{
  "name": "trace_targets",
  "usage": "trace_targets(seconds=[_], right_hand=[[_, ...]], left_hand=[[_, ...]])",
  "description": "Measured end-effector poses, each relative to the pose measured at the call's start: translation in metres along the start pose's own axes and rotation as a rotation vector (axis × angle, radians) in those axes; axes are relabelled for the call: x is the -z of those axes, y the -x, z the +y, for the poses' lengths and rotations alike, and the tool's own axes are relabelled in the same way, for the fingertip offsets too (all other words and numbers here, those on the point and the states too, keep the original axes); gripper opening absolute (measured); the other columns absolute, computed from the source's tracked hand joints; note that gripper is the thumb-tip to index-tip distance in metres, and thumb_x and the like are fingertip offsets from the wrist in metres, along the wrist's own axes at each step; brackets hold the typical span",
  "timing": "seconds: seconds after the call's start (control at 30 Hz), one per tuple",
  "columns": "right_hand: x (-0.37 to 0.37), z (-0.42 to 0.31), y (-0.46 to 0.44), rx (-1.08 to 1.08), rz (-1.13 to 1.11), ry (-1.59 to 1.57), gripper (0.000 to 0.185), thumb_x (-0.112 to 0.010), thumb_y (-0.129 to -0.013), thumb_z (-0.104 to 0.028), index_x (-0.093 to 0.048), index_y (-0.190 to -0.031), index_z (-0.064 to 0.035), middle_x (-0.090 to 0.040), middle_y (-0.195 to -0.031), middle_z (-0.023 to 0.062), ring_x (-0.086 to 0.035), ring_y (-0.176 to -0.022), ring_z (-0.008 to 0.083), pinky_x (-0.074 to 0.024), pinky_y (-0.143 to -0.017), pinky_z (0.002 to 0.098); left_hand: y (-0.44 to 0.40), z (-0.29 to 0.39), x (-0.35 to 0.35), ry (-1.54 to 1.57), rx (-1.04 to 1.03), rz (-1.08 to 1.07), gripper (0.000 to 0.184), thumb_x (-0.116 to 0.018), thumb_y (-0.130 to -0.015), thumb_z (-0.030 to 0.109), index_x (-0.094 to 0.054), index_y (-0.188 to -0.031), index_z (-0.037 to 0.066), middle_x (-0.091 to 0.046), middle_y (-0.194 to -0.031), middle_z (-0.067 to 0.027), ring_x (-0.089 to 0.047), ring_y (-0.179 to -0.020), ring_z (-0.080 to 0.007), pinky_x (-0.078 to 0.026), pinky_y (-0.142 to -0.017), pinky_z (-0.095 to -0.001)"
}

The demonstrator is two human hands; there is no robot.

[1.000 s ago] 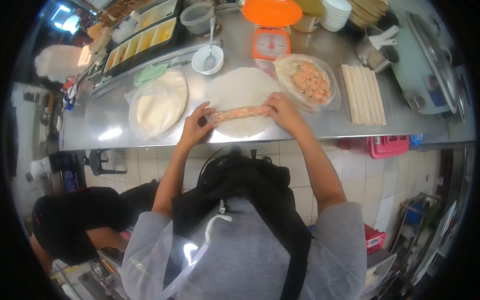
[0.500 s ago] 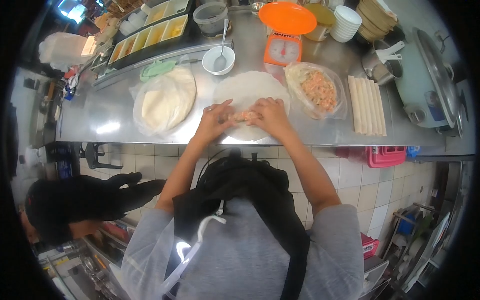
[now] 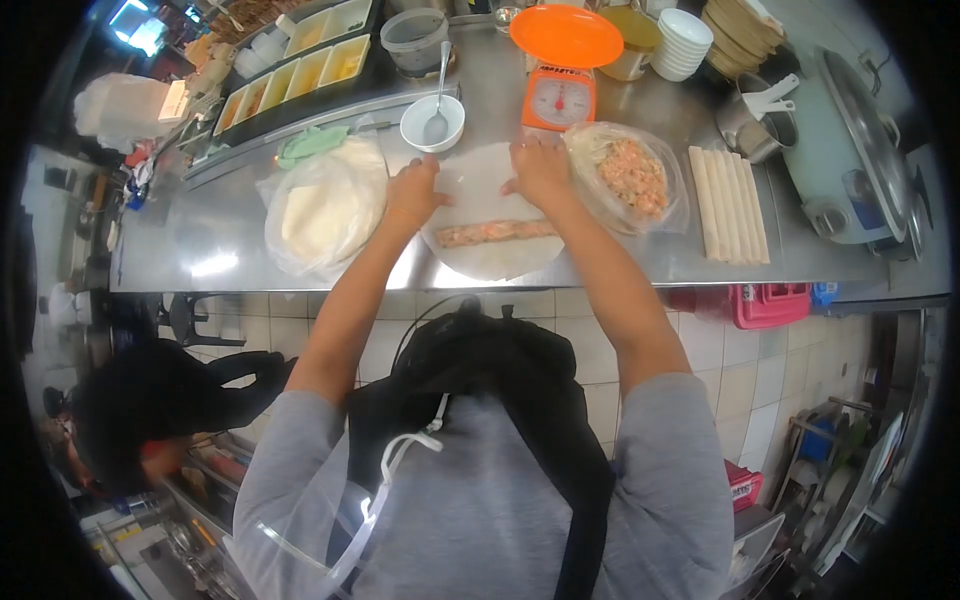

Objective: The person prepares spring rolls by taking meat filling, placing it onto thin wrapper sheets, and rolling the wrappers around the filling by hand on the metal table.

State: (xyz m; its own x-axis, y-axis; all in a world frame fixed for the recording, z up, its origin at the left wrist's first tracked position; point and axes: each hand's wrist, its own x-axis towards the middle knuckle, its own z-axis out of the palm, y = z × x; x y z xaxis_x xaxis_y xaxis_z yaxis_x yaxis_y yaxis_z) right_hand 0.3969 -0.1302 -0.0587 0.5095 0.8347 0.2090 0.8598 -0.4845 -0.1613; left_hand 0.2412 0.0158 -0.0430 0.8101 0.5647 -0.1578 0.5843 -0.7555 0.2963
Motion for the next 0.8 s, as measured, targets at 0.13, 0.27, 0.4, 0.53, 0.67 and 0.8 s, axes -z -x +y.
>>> trace_targets(seconds=[0.13,0.27,0.4,0.53,0.67,0.8], right_hand=[[0.038,0.009,0.018,0.015,0.214,-0.160,0.019,-0.073,-0.076,-0.021,-0.067,-0.084,-0.0051,-0.063,-0.076,0.0118,-0.063,-0.081,0.0268,-0.0457,-0.080,0.0398],[0.055,0.022,0.079,-0.118,-0.089,-0.847,0.025,-0.065,-0.075,-0.006,-0.067,-0.100,-0.0049,-0.066,-0.097,0.0120,-0.063,-0.087,0.0260,-0.0499,-0.076,0.0352],[0.052,-0.019,0.107,0.142,-0.093,-0.679,0.026,-0.066,-0.073,-0.008,-0.069,-0.099,-0.0070,-0.065,-0.094,0.0097,-0.060,-0.088,0.0249,-0.0452,-0.082,0.0363],[0.026,-0.028,0.098,0.104,0.055,-0.348,0.018,-0.065,-0.071,-0.006,-0.069,-0.088,-0.0099,-0.064,-0.090,0.0052,-0.057,-0.091,0.0240,-0.0394,-0.087,0.0365],[0.023,-0.025,0.102,0.067,0.159,-0.471,0.015,-0.061,-0.070,-0.003,-0.068,-0.082,-0.0107,-0.063,-0.087,0.0034,-0.057,-0.091,0.0243,-0.0395,-0.087,0.0377],[0.017,-0.014,0.143,0.224,0.113,-0.442,0.018,-0.059,-0.072,-0.003,-0.068,-0.085,-0.0109,-0.062,-0.085,0.0038,-0.057,-0.092,0.0249,-0.0384,-0.087,0.0400]], left_hand=[[0.052,0.024,-0.029,0.059,-0.562,0.184,0.039,-0.069,-0.069,0.009,-0.059,-0.107,0.009,-0.063,-0.091,-0.0135,-0.062,-0.084,-0.0327,-0.050,-0.073,-0.0422],[0.084,0.031,-0.054,0.162,-0.738,0.263,0.031,-0.062,-0.075,0.007,-0.057,-0.106,0.008,-0.063,-0.084,-0.0132,-0.062,-0.073,-0.0312,-0.049,-0.069,-0.0433],[0.073,0.029,-0.046,0.254,-0.591,0.219,0.037,-0.067,-0.075,0.010,-0.056,-0.110,0.008,-0.065,-0.095,-0.0130,-0.063,-0.081,-0.0299,-0.049,-0.072,-0.0418],[0.070,0.034,-0.014,0.406,-0.553,0.162,0.038,-0.069,-0.076,0.013,-0.055,-0.111,0.008,-0.065,-0.092,-0.0107,-0.063,-0.082,-0.0293,-0.048,-0.074,-0.0400],[0.085,0.017,-0.028,0.193,-0.701,0.445,0.032,-0.069,-0.076,0.013,-0.056,-0.105,0.006,-0.065,-0.094,-0.0076,-0.062,-0.087,-0.0272,-0.045,-0.081,-0.0407],[0.111,-0.005,-0.049,0.135,-0.868,0.340,0.021,-0.064,-0.076,0.008,-0.059,-0.096,0.005,-0.063,-0.098,-0.0063,-0.060,-0.094,-0.0241,-0.042,-0.087,-0.0414]])
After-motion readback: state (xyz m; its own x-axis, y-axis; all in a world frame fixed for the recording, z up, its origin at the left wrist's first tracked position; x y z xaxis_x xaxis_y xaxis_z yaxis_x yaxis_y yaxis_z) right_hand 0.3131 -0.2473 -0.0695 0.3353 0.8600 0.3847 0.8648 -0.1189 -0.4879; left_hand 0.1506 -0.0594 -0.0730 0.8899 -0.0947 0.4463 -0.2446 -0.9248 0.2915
